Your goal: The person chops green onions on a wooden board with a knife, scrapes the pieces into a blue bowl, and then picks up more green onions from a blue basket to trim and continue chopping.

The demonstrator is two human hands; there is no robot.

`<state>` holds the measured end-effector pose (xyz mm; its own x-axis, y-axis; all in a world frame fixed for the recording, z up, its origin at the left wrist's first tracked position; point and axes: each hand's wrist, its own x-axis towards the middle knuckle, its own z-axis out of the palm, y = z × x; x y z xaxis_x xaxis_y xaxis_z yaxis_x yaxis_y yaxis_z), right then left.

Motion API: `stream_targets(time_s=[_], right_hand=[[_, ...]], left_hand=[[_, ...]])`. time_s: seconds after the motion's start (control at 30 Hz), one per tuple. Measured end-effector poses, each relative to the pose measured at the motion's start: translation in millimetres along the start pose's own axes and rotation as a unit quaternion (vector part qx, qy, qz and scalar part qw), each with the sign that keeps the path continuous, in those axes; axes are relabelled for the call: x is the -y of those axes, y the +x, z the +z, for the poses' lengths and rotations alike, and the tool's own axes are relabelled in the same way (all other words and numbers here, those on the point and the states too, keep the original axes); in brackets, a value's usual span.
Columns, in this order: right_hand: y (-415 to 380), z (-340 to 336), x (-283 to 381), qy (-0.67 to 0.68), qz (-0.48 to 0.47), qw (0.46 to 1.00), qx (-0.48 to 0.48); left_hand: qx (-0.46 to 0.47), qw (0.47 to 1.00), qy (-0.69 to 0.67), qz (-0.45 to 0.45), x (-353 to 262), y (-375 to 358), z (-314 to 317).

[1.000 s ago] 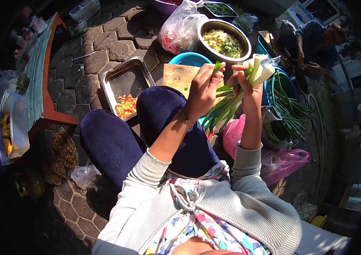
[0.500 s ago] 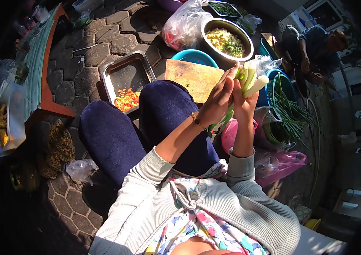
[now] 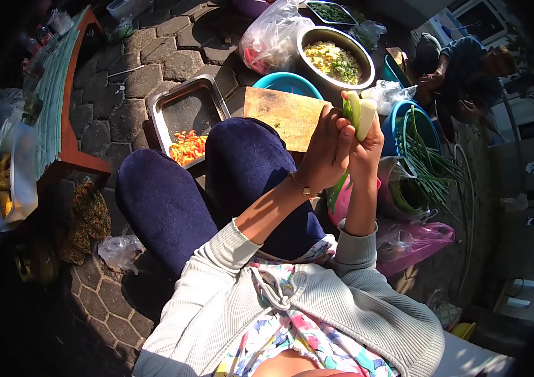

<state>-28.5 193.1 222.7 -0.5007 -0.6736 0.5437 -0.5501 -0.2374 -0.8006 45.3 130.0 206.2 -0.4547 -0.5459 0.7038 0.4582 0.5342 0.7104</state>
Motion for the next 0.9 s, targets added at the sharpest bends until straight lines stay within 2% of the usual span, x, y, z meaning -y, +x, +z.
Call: stream_targets(time_s=[0.13,0.2,0.23,0.3,0.33,0.4,0.43,0.47,0.53,0.57,0.6,0.67,0.73,0.8,0.9], right_hand=[[-3.8,9.1,2.4,0.027,0.042,0.999,-0.012],[-2.2,19.0,15.4,0.174,0.074,0.98,-0.058],[-2.6,18.1,12.4,0.145,0.053,0.987,-0.051],[-5.1,10.3,6.4,0.173,0.059,0.982,-0.042],[-5.1,7.2,4.7,0.199,0.063,0.977,-0.033],[-4.0,4.4,8.9,0.171,0.054,0.983,-0.049],[-6.3,1.3,13.8,0.192,0.069,0.978,-0.035],[-7.6,-1.6,16.3,0.212,0.084,0.973,-0.022],[-11.5,-2.9,9.0,0.216,0.077,0.973,-0.032],[-12.0,-1.1,8.5,0.189,0.038,0.978,-0.073],[-12.1,0.2,8.8,0.162,-0.001,0.98,-0.115],[-13.8,-1.0,15.0,0.163,0.014,0.98,-0.113],[-13.5,0.5,16.6,0.132,-0.001,0.982,-0.136],[-16.5,-0.3,20.4,0.115,0.018,0.985,-0.125],[-13.4,7.4,28.7,0.126,0.015,0.985,-0.117]], left_hand=[[0.009,0.999,-0.022,-0.049,-4.0,-3.6,1.4],[0.013,0.999,0.022,-0.04,-4.3,-6.2,0.4],[0.014,0.999,0.024,-0.042,-3.6,-6.6,-0.5],[-0.014,0.996,0.059,0.062,-2.5,-5.4,-2.0],[-0.014,0.996,0.059,0.062,-3.1,-5.2,-1.7],[-0.017,0.991,-0.076,-0.111,-5.5,-3.9,-1.2],[-0.018,0.997,-0.033,-0.064,-2.9,-0.2,-3.9],[-0.019,0.997,-0.033,-0.064,-4.8,-0.2,-3.6],[0.029,0.977,-0.133,-0.163,-9.0,-2.4,-1.8],[0.035,0.993,-0.044,-0.106,-9.8,-2.2,-1.3],[0.035,0.993,-0.043,-0.107,-11.6,-2.6,0.4],[0.046,0.996,-0.027,-0.067,-16.9,-3.6,2.9],[0.068,0.995,-0.022,-0.069,-11.9,-5.9,0.8],[0.056,0.998,0.005,0.019,-9.3,-4.5,0.6],[0.048,0.997,-0.044,0.045,-11.1,-4.9,-0.2]])
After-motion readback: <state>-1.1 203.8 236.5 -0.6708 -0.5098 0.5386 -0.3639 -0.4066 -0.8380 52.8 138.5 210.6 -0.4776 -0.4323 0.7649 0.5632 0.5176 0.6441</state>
